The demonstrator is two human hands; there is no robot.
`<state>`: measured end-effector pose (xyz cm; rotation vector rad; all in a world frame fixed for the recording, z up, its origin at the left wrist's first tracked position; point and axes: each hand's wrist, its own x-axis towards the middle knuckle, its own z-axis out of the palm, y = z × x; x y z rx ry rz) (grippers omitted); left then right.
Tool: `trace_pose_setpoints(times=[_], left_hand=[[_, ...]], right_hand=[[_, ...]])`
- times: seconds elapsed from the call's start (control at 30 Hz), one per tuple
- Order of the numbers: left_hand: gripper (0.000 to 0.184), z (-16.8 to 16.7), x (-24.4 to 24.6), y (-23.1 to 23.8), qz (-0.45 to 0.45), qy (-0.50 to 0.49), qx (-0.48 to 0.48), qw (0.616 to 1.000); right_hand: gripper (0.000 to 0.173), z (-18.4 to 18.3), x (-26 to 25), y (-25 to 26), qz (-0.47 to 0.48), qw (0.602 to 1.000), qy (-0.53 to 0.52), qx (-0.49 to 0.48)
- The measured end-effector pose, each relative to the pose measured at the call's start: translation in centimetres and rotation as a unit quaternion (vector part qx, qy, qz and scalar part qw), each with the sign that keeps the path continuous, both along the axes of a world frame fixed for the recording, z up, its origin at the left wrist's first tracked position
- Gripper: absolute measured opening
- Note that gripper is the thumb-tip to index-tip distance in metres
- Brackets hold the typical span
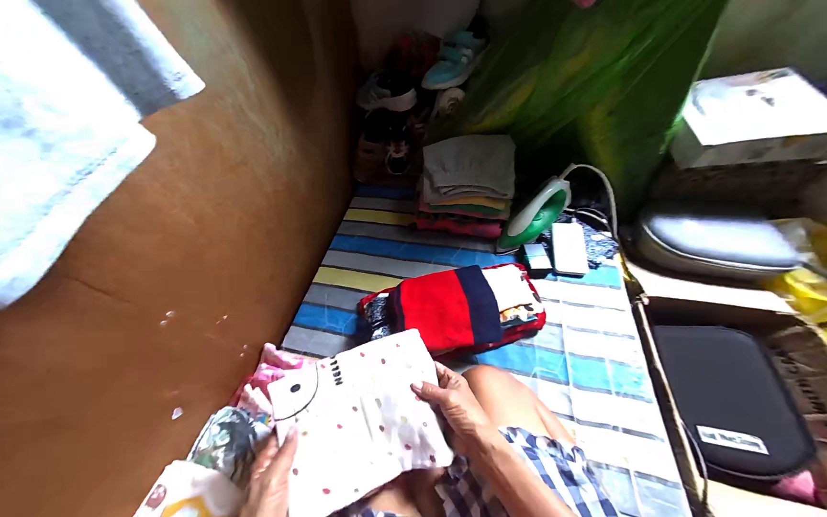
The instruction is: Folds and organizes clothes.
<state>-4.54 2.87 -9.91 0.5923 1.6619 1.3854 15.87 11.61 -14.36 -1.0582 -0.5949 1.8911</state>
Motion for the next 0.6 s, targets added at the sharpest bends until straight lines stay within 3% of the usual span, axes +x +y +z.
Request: trace_pose_setpoints(times=[0.2,0.47,0.6], left_hand=[[0.023,-0.1,2.1,3.0,-0.058,-0.054,-0.019,0.997],[0.030,-1.9,10.3,13.3,-0.138,-0.094,-0.036,0.985],[0.032,-2.7,13.6,18.2,-0.177,-0.109,-0.021,0.978]], right_hand=[[0.021,1.1,3.9,2.2,-0.009,0.999,-0.037,0.035],[0.012,0.5,13.7,9.0,-0.069,0.982,-0.168,0.053],[0.015,0.0,17.5,13.1,-0.095,0.970,-0.219,0.053]])
